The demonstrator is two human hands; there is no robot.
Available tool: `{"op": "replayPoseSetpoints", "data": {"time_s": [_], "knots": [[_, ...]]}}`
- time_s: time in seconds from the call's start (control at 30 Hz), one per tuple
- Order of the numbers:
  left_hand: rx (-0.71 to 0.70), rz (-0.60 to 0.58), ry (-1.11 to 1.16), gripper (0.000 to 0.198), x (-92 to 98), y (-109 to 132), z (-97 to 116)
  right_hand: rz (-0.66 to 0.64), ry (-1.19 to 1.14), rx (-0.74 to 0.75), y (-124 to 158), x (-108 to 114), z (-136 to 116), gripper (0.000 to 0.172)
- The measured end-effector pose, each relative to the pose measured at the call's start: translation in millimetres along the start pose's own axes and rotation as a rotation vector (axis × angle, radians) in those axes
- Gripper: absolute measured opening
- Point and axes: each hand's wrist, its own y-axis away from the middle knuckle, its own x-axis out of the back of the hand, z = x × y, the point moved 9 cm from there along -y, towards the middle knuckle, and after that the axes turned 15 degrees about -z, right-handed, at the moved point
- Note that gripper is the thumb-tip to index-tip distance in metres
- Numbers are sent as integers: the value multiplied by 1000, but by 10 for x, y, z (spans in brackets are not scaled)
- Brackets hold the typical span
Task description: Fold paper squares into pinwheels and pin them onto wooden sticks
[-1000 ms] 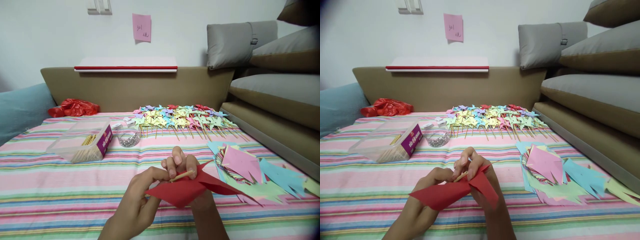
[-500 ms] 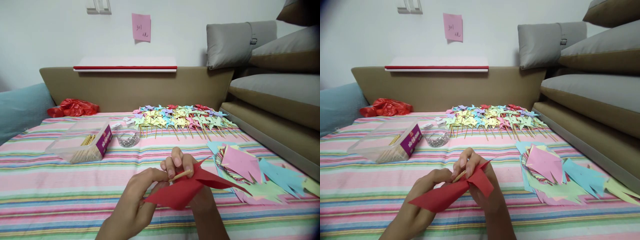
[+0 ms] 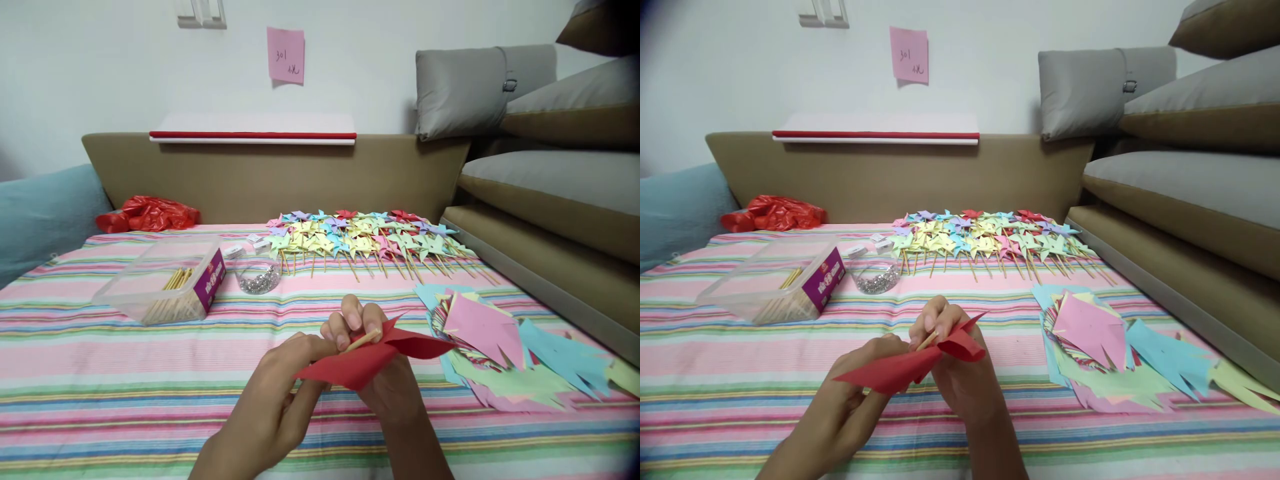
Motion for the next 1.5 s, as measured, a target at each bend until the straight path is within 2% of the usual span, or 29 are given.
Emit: {"op": "replayPoseSetpoints", "data": {"time_s": [0.2,0.47,0.6,0.67,0.73,0.83,0.97,1.2,1.37,1.5], "knots": [[24,-15,44,19,-13,-6,-38,21,12,11,2,31,34,20],[72,49,26,14,34,-13,-108,93,68,-8,-11,13,63,15],[124,32,116,12,-18,-23,-186,83,89,-36,-29,18,117,14],[132,42,196,9,-45,-26,-204,147,76,-40,-4,97,139,16],[114,71,284,17,-54,-26,-195,225,55,-33,37,184,149,18],[101,56,345,24,-83,-44,-161,258,29,-33,70,231,165,20],[122,6,267,17,-92,-60,-141,257,29,-42,89,238,180,20],[41,41,104,35,20,-27,-137,197,27,-18,59,170,198,13],[-26,36,69,47,52,-32,-110,321,-45,-3,123,286,254,15],[-29,-1,63,50,43,-40,-122,382,-55,6,147,317,261,21]]}}
